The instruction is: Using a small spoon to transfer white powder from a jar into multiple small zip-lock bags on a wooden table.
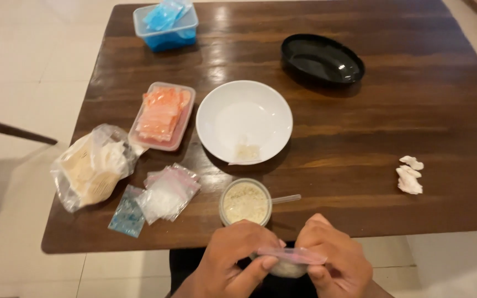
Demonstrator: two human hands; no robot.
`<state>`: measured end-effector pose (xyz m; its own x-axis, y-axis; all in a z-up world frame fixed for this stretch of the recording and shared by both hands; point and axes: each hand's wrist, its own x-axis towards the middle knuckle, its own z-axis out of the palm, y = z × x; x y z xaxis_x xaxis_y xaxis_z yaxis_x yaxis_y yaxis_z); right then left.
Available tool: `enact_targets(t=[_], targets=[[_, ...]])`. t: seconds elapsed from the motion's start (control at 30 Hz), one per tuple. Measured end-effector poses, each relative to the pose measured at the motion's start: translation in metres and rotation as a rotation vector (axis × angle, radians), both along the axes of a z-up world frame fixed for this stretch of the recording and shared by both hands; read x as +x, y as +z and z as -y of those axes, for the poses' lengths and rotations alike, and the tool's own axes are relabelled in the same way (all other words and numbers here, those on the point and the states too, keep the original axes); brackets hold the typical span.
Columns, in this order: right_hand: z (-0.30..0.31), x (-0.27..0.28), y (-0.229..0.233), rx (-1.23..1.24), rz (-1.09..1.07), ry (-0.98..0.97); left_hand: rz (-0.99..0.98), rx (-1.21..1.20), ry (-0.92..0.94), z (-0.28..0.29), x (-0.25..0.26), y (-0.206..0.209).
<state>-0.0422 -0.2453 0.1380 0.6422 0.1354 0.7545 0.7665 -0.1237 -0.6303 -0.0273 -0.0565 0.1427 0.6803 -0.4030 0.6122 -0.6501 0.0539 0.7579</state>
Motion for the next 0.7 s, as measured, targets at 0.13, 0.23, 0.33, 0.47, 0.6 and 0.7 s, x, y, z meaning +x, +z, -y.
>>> enact_targets(t=[0.13,0.23,0.33,0.47,0.6,0.7], targets=[[0.012,0.001,-0.006,-0.066,0.063,0.062,0.003,-0.054,-0.003,0.003,-0.001,0.0],[0.013,0.0,-0.005,-0.067,0.06,0.073,0.038,-0.026,-0.026,0.001,0.0,-0.003],[0.011,0.0,-0.008,-0.059,0.076,0.041,0.004,-0.034,-0.03,0.002,0.0,-0.002],[0.009,-0.001,-0.004,-0.059,0.073,0.039,-0.013,-0.053,-0.019,0.002,-0.001,-0.01],[0.007,-0.001,-0.005,-0.012,0.064,-0.007,-0.131,-0.066,-0.047,-0.002,-0.001,-0.013],[0.008,0.001,-0.006,-0.004,0.093,-0.006,-0.072,-0.05,-0.045,-0.004,0.001,-0.007]])
